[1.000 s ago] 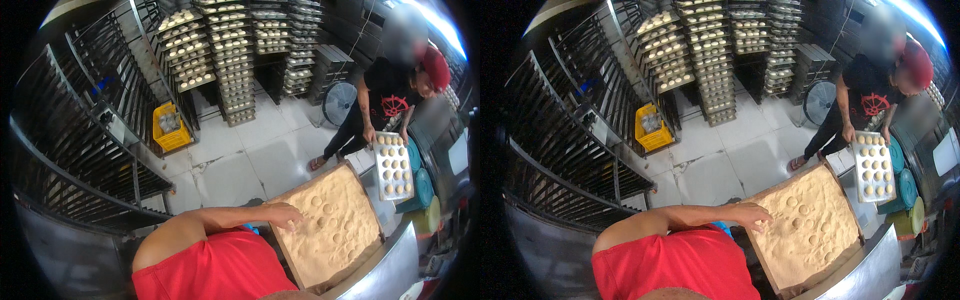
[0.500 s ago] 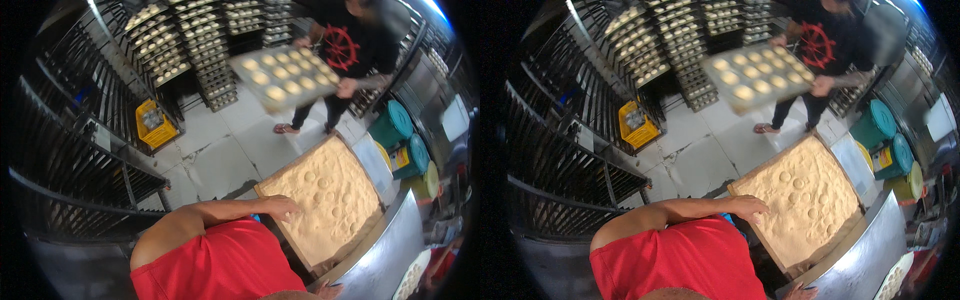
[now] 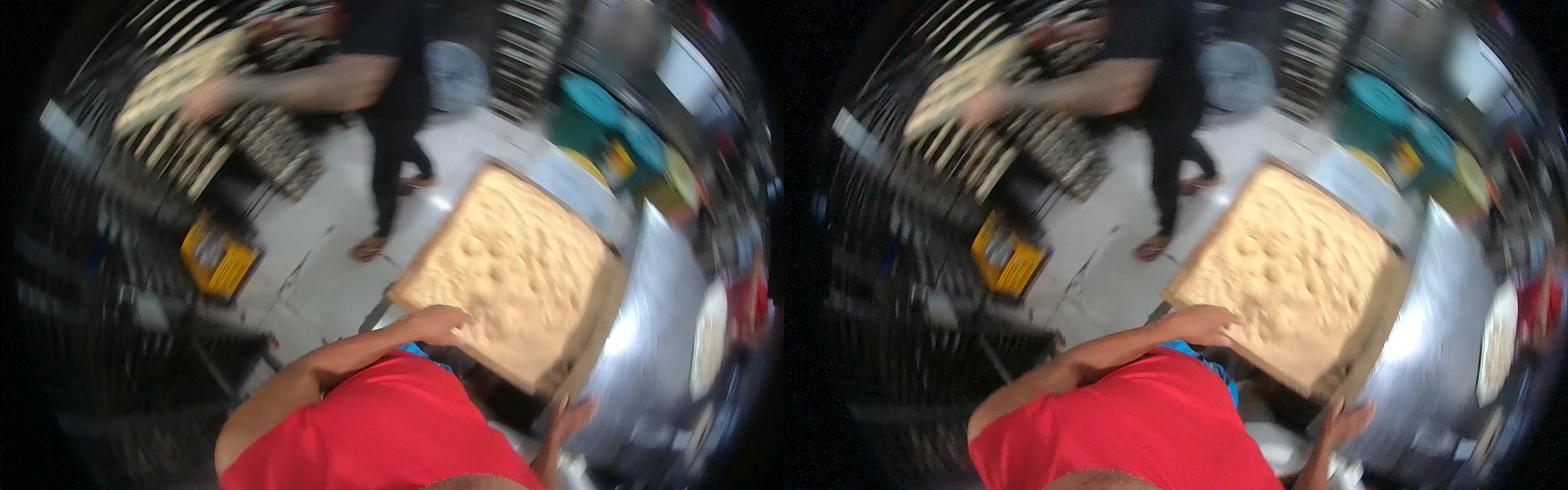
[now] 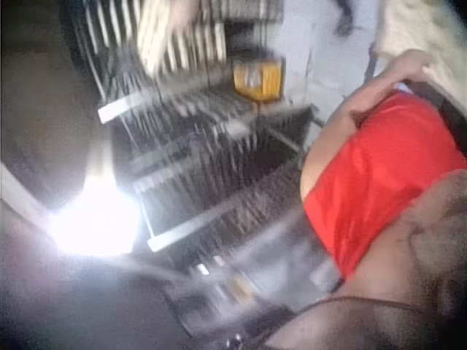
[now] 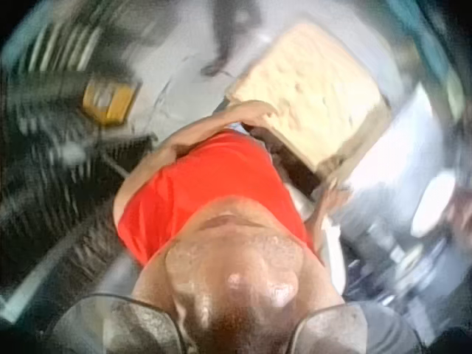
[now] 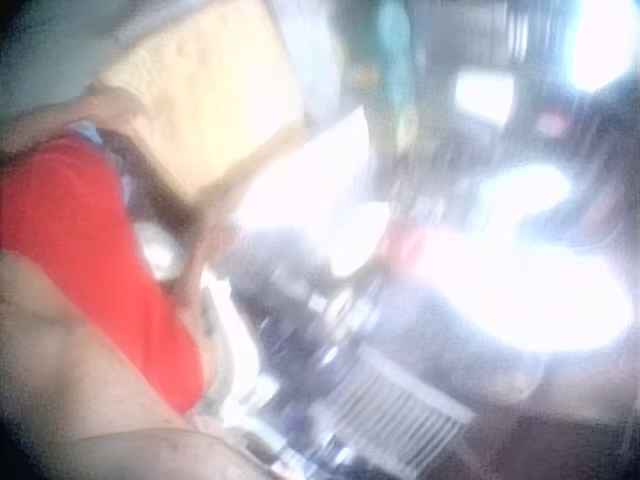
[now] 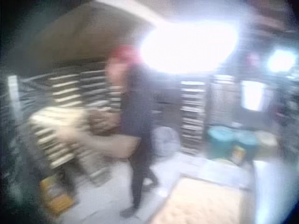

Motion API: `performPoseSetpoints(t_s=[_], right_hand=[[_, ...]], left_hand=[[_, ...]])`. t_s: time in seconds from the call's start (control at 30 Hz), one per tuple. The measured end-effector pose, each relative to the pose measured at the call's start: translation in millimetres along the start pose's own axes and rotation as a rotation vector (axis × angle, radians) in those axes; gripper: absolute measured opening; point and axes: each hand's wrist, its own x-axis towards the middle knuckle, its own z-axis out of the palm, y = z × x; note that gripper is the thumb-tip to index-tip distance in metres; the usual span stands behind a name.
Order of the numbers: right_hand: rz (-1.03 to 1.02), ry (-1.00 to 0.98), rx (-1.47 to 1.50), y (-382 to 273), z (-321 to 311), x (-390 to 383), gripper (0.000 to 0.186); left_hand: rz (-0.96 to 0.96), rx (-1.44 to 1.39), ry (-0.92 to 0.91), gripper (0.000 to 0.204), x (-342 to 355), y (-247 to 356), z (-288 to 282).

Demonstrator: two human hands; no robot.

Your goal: The person moves dough balls from a tray into a wooden bin filled with flour, coats them in flour by hand, and then uses a dough dividing machine to portion and shape more pieces.

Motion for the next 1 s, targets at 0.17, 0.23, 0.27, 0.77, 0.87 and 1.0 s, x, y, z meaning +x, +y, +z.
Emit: performPoseSetpoints(t_s=[0.17, 0.23, 0.27, 0.77, 0.87, 1.0], right_hand=[[0.054, 0.011, 0.091, -32, -28, 19, 0.083], [0.058, -0.028, 0.025, -28, -22, 19, 0.084], [0.075, -0.047, 0.032, -28, -23, 12, 0.085], [0.206, -0.109, 0.052, -51, -48, 15, 0.081], [0.200, -0.108, 0.043, -53, -49, 17, 0.082], [0.183, -0.081, 0.019, -49, -40, 15, 0.083]], left_hand=[[0.002, -0.029, -0.056, 0.057, 8, 14, -5], [-0.006, -0.037, -0.111, 0.056, 13, 26, 0], [-0.016, -0.044, -0.142, 0.057, 8, 31, 8], [0.146, -0.007, -0.405, 0.057, 86, 58, 16], [0.133, -0.003, -0.422, 0.057, 90, 64, 13], [0.145, -0.029, -0.432, 0.056, 94, 62, 15]])
